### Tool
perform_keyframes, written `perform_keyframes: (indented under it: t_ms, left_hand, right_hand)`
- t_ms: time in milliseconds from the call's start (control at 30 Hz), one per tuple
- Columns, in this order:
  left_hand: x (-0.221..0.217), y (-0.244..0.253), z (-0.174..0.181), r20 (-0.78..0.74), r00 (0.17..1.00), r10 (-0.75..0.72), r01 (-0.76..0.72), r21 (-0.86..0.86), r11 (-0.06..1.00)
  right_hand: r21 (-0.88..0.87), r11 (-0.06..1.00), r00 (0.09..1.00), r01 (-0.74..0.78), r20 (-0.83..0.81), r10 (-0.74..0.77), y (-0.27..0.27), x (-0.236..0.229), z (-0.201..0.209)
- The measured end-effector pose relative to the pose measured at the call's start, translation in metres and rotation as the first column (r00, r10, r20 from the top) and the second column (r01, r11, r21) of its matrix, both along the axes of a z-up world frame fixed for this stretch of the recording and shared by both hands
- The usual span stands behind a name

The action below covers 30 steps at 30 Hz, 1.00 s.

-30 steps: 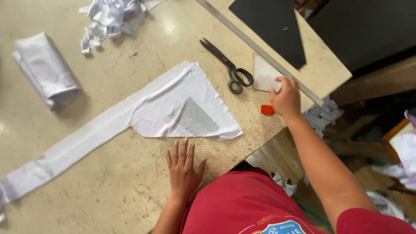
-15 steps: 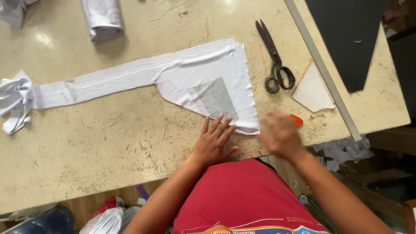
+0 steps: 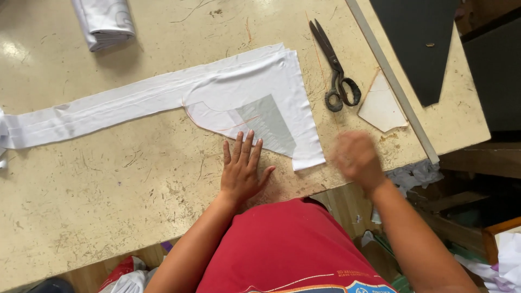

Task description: The person cuts a large piece of white fabric using shears, following a pattern marked on the material. They periodically use a black template to align the fabric and a red marker to trace outlines before continuing to cut the fabric into specific shapes.

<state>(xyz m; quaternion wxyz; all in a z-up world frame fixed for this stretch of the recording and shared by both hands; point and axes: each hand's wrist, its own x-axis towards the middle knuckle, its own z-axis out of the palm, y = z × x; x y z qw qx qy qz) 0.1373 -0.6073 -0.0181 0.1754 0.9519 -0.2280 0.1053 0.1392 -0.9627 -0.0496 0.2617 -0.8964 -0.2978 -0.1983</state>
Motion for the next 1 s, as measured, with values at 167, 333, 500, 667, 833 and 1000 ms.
perform_keyframes:
  t_ms: [167, 333, 500, 667, 833, 1000]
  left_hand:
    - [0.001, 0.002, -0.001, -0.030, 0.999, 0.011, -0.012, -0.044, 0.999]
    - [0.002, 0.005, -0.007, 0.060, 0.998, 0.016, -0.009, -0.121, 0.993]
    - [0.000, 0.016, 0.005, 0.027, 1.000, 0.014, -0.007, -0.227, 0.974]
    - [0.008, 0.021, 0.033, 0.028, 0.983, -0.181, 0.157, -0.630, 0.760]
    - [0.030, 0.030, 0.047, -0.571, 0.746, -0.344, -0.336, -0.768, 0.545]
    - [0.058, 0.056, 0.056, -0.710, 0.637, -0.301, -0.575, -0.697, 0.428]
  right_hand:
    - [-0.423, 0.657, 0.685, 0.623, -0.109, -0.720, -0.078, 0.036, 0.001]
    - [-0.521, 0.614, 0.795, 0.593, 0.259, -0.548, -0.092, 0.019, -0.016]
    - [-0.579, 0.568, 0.773, 0.585, 0.188, -0.605, -0.044, 0.000, 0.087]
    - [-0.048, 0.527, 0.474, 0.848, -0.373, -0.797, -0.008, -0.008, 0.128]
    - [0.177, 0.674, 0.530, 0.717, -0.766, -0.363, 0.111, 0.018, 0.124]
    - [0.099, 0.772, 0.475, 0.628, -0.834, -0.280, 0.136, 0.066, 0.099]
